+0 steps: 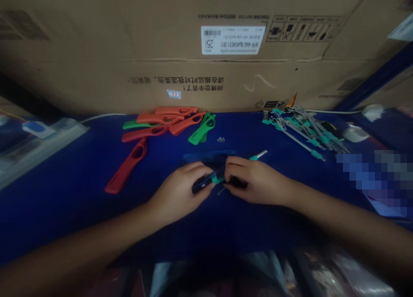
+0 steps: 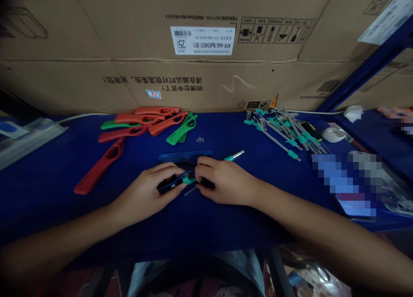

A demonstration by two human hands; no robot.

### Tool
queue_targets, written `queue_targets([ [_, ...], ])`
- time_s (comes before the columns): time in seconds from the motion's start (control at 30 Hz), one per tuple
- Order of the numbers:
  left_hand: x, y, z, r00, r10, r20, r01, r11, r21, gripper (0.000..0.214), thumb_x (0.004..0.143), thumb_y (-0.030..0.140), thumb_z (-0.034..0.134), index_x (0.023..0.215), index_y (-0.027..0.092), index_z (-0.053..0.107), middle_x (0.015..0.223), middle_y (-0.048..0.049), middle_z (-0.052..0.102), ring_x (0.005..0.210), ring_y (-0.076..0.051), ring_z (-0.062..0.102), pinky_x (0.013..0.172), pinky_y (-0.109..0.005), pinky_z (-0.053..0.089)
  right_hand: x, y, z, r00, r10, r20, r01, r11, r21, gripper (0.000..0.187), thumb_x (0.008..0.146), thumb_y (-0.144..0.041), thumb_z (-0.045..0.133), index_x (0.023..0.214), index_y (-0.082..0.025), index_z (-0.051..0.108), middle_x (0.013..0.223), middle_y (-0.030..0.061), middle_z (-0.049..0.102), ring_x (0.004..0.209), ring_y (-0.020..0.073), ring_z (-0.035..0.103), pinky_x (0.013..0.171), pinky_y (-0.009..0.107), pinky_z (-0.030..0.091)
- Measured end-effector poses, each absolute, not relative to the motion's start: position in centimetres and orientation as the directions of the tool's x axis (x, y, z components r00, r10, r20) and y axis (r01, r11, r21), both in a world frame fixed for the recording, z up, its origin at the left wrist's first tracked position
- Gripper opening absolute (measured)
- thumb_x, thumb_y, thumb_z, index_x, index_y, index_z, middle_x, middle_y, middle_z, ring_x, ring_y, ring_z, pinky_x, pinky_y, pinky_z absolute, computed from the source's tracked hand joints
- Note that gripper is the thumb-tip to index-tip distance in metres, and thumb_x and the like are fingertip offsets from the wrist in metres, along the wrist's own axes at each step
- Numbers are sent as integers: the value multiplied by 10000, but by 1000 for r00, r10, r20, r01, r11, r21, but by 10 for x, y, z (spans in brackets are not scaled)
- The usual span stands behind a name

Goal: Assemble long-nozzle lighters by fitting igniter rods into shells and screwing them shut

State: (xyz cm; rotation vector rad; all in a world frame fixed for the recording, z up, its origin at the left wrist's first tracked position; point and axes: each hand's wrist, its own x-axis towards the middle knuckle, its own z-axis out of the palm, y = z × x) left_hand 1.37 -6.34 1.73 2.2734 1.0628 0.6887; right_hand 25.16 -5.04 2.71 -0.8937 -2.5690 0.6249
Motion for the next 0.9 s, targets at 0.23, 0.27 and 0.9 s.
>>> queue_targets([
  [0.23,12,-62,18,532,821,207,594,-537,599,65,935,258,636,949,211,678,909,-14,676,847,-175,645,801,-313,524,252,-49,27,-752,636,176,508,728,-461,46,901,-155,596,885,-184,565,938,23,542,677,102,499,609,232,411],
  [0.27,12,-62,17,529,824,205,602,-534,593,64,934,263,638,940,212,677,901,-13,676,838,-175,645,794,-311,526,253,-49,26,-751,637,176,511,728,-457,43,904,-161,595,884,-185,566,942,25,544,679,104,503,610,234,411],
  [0.9,7,-59,19,606,749,269,659,-661,358,404,875,339,694,1255,218,630,1187,-50,702,1053,-241,679,917,-393,563,261,-44,33,-743,642,188,524,733,-433,38,932,-223,602,942,-197,627,926,26,638,758,130,604,672,250,448],
])
